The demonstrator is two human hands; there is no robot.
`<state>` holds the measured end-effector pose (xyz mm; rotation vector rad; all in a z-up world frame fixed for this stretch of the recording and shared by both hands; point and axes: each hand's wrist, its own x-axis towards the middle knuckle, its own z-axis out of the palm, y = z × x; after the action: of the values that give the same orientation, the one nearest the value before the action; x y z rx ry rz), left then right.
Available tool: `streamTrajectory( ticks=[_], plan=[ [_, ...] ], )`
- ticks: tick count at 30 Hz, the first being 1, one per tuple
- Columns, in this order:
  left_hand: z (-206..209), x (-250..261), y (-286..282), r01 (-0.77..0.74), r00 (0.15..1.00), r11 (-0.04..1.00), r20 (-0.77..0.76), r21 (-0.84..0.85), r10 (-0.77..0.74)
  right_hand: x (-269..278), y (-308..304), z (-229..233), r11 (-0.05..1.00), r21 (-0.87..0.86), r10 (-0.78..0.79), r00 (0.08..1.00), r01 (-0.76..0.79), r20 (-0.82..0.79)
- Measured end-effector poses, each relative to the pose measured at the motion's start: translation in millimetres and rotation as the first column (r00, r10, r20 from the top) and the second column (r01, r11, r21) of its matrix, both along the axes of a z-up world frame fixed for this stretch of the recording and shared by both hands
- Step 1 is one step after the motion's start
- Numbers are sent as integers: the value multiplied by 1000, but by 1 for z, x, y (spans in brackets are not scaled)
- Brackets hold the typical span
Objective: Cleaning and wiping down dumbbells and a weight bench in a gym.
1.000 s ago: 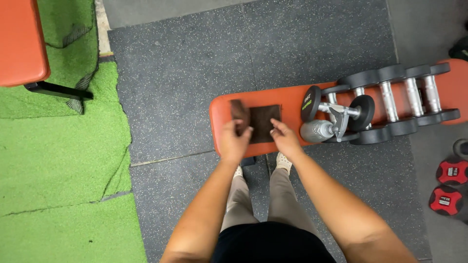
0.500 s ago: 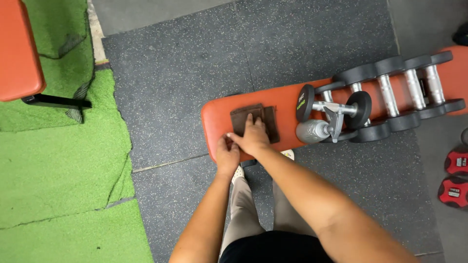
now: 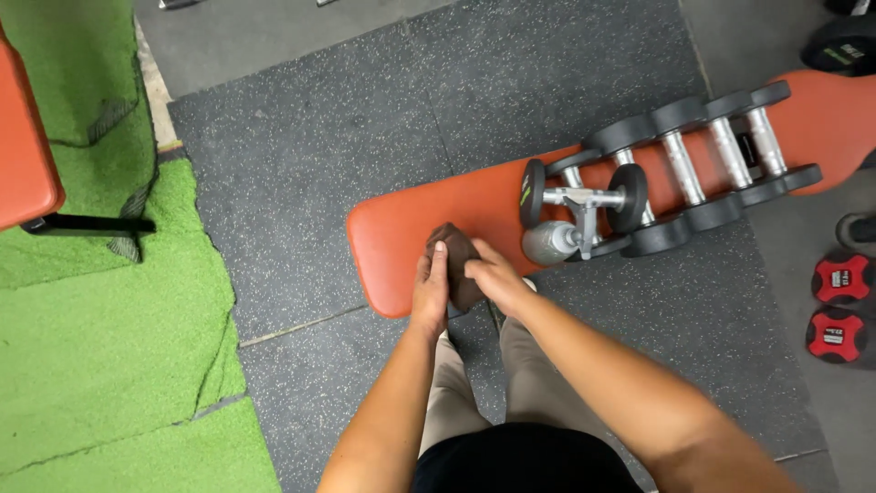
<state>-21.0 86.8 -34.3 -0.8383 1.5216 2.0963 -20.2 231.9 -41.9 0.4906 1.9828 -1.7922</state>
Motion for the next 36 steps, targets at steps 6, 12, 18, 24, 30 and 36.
streamTrajectory(
  ticks=[6, 12, 18, 24, 30, 36],
  plan=[
    [53, -4, 59, 46, 974, 997, -225, 58, -31, 26, 45, 56, 996, 32, -71, 962, 82, -263],
    [107, -30, 115, 255, 931, 967, -265, -27, -253, 24, 130, 120, 975, -195, -147, 969, 108, -197],
    [102, -73, 211, 407, 736, 790, -348, -458, -581, 21, 239, 125, 772, -378, -582, 807, 511, -99],
    [40, -103, 316, 552, 429, 309, -54, -775, -902, 18, 297, 67, 411, -256, -730, 484, 875, 483],
    [33, -110, 351, 752, 425, 93, 373, -652, -825, 25, 308, -19, 427, -300, -587, 514, 853, 625],
    [-38, -117, 365, 738, 466, 99, 398, -667, -790, 17, 307, -25, 458, -373, -517, 583, 807, 627]
  ],
)
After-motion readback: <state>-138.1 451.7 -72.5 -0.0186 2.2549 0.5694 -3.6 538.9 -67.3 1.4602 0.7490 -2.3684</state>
